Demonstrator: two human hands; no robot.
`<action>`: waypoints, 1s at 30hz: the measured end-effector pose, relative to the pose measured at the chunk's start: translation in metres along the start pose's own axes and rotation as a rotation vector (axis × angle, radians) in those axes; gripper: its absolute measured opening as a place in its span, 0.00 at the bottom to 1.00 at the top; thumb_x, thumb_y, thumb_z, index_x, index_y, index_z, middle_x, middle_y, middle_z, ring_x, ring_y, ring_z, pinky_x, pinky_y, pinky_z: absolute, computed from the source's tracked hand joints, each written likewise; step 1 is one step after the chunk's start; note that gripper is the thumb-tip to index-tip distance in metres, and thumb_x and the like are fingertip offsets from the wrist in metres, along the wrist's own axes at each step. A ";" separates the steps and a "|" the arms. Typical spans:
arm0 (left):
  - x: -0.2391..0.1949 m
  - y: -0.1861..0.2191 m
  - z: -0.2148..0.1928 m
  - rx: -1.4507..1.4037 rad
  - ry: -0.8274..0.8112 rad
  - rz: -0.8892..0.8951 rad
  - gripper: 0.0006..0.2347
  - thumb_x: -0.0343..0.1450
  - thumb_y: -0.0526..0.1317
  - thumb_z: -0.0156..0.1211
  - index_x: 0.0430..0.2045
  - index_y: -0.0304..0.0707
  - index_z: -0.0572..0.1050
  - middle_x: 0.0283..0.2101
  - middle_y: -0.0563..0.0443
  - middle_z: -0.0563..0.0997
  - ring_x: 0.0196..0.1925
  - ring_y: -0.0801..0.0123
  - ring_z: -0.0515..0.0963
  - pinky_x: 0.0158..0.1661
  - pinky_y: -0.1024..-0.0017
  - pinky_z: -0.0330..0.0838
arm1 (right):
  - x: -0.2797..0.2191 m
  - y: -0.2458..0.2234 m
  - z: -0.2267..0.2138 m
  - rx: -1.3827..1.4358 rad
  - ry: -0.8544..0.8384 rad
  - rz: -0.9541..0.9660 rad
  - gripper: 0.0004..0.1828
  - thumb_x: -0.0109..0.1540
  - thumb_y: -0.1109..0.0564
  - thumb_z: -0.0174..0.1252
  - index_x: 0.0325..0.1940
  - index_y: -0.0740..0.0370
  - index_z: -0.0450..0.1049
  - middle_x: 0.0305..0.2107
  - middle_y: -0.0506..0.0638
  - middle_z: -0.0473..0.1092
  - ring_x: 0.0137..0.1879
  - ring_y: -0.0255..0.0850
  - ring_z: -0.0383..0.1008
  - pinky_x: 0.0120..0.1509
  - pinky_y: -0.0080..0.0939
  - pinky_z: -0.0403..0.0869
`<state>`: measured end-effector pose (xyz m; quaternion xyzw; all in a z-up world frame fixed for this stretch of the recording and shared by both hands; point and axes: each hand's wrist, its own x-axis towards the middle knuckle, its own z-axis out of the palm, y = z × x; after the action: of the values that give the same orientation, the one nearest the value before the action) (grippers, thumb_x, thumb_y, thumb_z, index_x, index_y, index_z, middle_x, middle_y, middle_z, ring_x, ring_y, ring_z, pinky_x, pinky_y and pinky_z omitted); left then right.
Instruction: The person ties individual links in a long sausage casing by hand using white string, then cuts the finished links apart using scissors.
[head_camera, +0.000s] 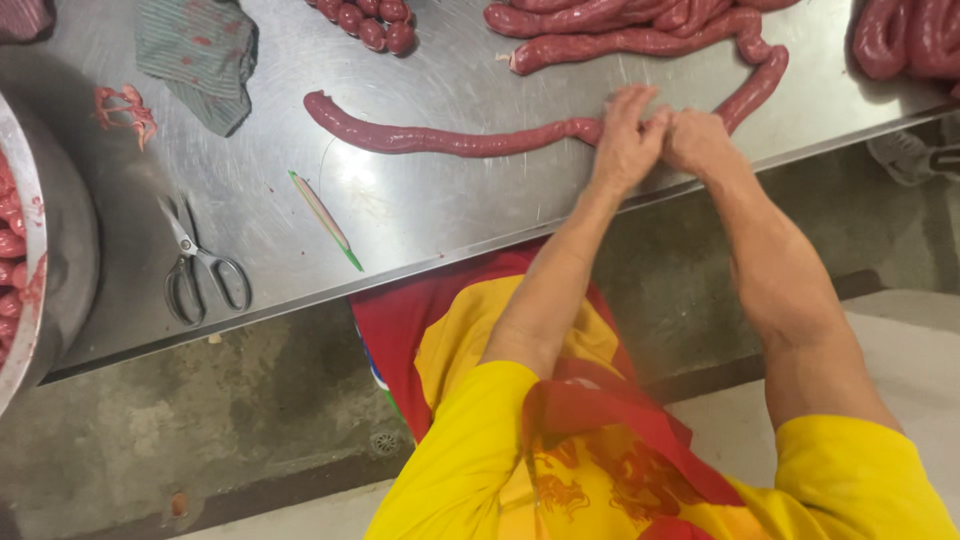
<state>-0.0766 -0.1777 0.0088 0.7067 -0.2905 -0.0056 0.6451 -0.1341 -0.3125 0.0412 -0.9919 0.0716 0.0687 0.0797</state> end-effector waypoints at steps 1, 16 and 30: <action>0.000 -0.012 -0.010 0.038 0.057 0.009 0.18 0.72 0.42 0.59 0.56 0.37 0.74 0.64 0.37 0.73 0.72 0.45 0.67 0.73 0.54 0.60 | 0.002 -0.007 -0.011 0.011 -0.108 0.126 0.20 0.69 0.42 0.48 0.56 0.49 0.80 0.45 0.64 0.77 0.53 0.62 0.77 0.54 0.63 0.73; 0.015 -0.018 -0.300 0.718 -0.011 0.158 0.21 0.65 0.49 0.68 0.46 0.33 0.75 0.52 0.35 0.74 0.57 0.40 0.70 0.56 0.47 0.61 | -0.033 0.012 -0.025 0.082 -0.057 0.291 0.23 0.71 0.33 0.51 0.62 0.42 0.78 0.49 0.61 0.77 0.56 0.62 0.74 0.58 0.61 0.71; -0.045 0.046 -0.424 1.121 -0.096 0.147 0.26 0.65 0.48 0.69 0.56 0.38 0.72 0.59 0.35 0.68 0.61 0.42 0.68 0.55 0.41 0.58 | -0.098 0.106 0.011 -0.076 0.122 0.119 0.13 0.67 0.47 0.70 0.46 0.57 0.80 0.41 0.59 0.76 0.51 0.57 0.72 0.63 0.52 0.73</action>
<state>0.0293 0.2265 0.1056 0.9179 -0.3266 0.1624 0.1562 -0.2478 -0.4011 0.0295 -0.9905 0.1325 0.0156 0.0331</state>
